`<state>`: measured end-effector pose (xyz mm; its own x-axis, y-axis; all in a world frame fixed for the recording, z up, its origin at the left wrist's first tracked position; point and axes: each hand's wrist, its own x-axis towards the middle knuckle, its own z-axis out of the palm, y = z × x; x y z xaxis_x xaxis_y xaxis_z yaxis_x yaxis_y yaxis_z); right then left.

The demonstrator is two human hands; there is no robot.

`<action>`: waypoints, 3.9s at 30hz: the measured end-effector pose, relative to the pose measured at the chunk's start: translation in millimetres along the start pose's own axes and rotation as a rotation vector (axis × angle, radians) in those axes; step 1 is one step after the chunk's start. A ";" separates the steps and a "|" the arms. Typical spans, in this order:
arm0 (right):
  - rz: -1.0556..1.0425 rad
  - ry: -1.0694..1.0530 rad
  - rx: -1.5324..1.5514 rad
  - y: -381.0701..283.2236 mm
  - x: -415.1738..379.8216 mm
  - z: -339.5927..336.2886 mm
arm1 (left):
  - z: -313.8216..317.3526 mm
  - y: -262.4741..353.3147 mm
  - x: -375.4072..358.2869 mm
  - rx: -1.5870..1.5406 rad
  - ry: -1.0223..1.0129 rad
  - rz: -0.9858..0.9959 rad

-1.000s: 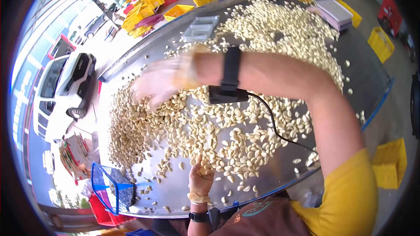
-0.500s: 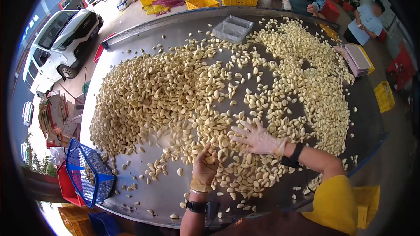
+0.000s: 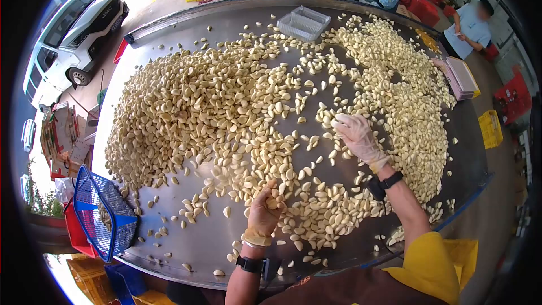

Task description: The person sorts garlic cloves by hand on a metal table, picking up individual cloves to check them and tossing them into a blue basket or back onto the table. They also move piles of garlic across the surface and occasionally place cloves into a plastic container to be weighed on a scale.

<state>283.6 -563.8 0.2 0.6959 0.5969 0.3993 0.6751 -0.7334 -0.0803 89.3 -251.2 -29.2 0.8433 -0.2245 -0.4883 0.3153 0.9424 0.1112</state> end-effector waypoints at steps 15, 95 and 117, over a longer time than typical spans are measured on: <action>0.146 -0.018 0.394 -7.3 51.3 70.0 | 15.8 20.1 -12.2 0.101 0.061 0.142; 0.614 -0.418 1.388 -191.1 -12.7 -42.9 | 36.4 -30.9 -21.2 1.403 0.122 0.717; -0.228 0.152 0.184 -290.7 323.1 159.1 | -6.5 74.9 -17.3 -0.226 -0.066 0.457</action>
<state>351.2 -106.0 7.3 0.4868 0.6731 0.5567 0.8518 -0.5071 -0.1317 95.6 -175.1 -18.0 0.9009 0.2145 -0.3773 -0.1874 0.9764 0.1075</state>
